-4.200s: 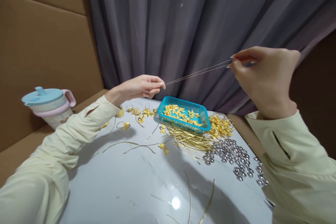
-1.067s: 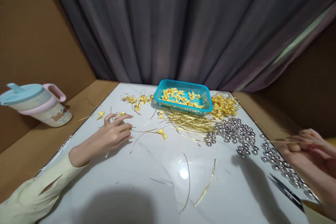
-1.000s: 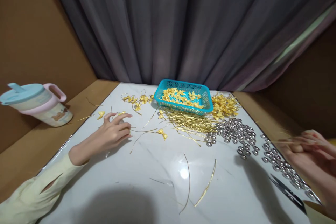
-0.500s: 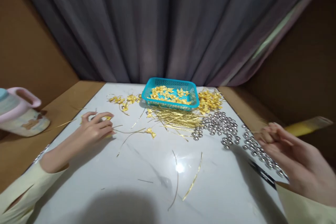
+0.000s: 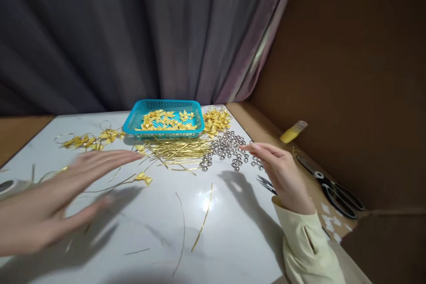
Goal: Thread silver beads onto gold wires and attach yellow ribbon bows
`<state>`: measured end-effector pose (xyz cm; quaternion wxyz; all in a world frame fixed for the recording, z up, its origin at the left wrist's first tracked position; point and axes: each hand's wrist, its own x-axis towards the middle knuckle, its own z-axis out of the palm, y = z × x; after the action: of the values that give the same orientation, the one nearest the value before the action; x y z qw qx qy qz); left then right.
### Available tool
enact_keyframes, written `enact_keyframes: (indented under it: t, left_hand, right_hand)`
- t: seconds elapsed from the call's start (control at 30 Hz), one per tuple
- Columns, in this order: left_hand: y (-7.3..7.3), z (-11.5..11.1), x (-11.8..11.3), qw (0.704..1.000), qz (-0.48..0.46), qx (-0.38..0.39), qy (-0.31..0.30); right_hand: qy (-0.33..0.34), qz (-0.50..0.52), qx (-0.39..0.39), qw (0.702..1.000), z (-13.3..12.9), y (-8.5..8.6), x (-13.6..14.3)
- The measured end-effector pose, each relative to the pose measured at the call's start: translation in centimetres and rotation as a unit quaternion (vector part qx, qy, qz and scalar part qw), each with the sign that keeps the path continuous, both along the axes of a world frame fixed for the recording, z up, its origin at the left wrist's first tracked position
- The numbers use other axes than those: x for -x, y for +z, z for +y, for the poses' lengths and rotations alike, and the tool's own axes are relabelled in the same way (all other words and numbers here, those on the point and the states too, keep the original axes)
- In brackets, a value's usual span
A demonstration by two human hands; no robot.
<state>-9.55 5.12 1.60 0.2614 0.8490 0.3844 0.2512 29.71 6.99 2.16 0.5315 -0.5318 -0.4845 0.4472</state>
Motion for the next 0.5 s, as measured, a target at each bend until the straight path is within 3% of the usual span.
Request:
enact_keyframes:
  t: [0.13,0.23,0.3,0.37,0.5]
  left_hand:
    - [2.2,1.2,-12.6,0.978,-0.077,0.185,-0.051]
    - [2.3,2.6,-19.5,0.919,-0.163,0.333,-0.133]
    - [1.6,3.1,-21.8,0.879,-0.209,0.385,-0.187]
    - [0.6,3.2,-22.7,0.853,-0.235,0.425,-0.19]
    - [-0.8,3.0,-22.7,0.841,-0.212,0.466,-0.173]
  right_hand:
    - [0.058,-0.102,-0.042,0.992,-2.3,1.2,1.5]
    - [0.073,-0.121,-0.067,0.988,-3.7,1.3,1.5]
    - [0.055,-0.131,-0.074,0.987,-4.3,0.9,1.1]
    - [0.022,-0.143,-0.08,0.986,-4.8,0.3,0.5]
    - [0.004,-0.171,-0.089,0.981,-5.5,-0.7,-0.4]
